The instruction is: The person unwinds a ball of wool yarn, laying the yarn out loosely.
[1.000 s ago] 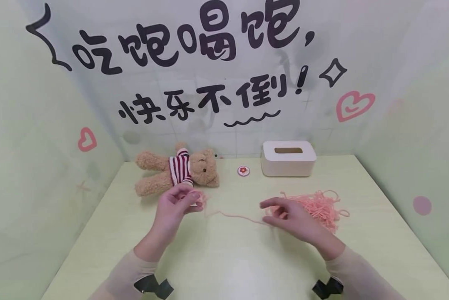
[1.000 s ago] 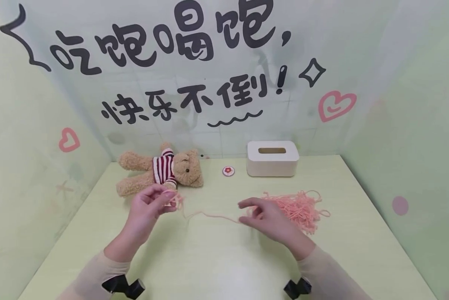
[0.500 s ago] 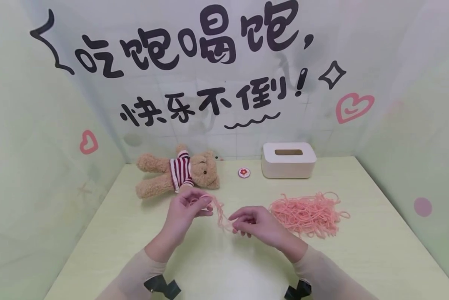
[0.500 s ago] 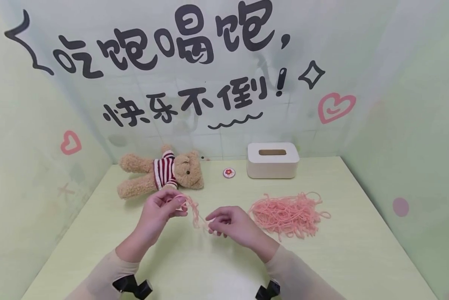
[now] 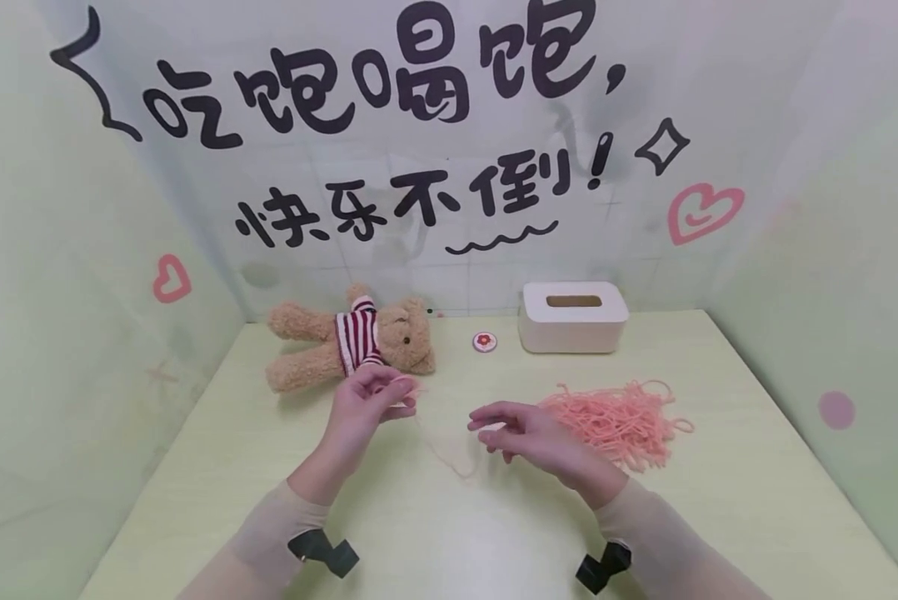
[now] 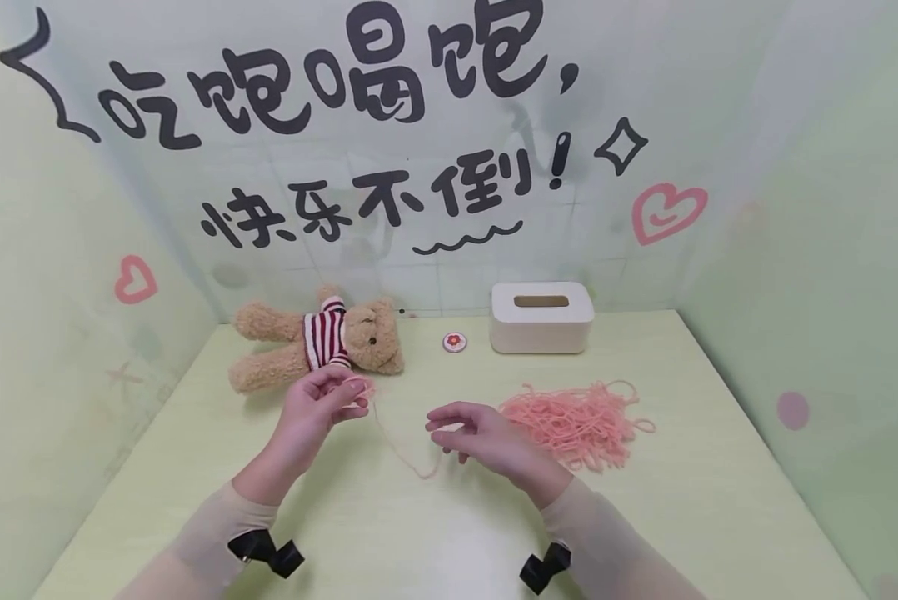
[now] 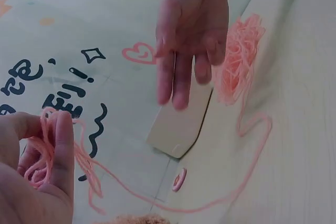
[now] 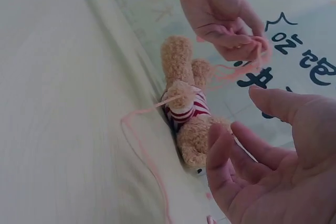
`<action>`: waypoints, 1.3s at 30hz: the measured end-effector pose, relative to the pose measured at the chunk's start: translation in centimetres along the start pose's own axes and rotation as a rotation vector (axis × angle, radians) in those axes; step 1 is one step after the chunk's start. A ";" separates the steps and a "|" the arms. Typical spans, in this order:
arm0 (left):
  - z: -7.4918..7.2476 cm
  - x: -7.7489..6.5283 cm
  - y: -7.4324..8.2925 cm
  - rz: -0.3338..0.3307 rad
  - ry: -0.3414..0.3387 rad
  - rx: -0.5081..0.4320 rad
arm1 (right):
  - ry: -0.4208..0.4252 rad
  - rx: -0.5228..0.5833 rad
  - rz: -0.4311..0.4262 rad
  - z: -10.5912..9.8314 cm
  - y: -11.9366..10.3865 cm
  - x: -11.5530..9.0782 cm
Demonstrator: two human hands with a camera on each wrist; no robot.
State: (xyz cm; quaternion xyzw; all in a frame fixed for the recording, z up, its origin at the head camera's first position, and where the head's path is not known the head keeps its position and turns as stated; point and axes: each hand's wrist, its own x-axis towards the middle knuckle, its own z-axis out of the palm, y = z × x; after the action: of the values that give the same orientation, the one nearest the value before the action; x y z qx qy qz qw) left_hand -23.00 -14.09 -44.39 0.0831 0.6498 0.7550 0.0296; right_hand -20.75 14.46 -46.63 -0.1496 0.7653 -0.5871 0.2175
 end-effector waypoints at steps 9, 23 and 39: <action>1.7 -0.6 1.2 0.009 -0.061 0.006 | -0.064 0.057 -0.070 2.8 0.1 3.5; -3.7 -0.5 1.2 0.016 0.179 -0.033 | 0.285 -0.095 0.033 -4.6 0.4 -3.4; -8.1 0.6 3.1 0.285 0.661 -0.292 | 0.569 -0.212 0.230 -13.3 4.0 -10.3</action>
State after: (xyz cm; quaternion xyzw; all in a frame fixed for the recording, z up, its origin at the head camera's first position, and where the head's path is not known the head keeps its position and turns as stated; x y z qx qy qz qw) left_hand -24.69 -22.36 -42.43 -0.0807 0.4917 0.8222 -0.2750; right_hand -18.59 31.62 -45.97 0.0860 0.8640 -0.4941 0.0432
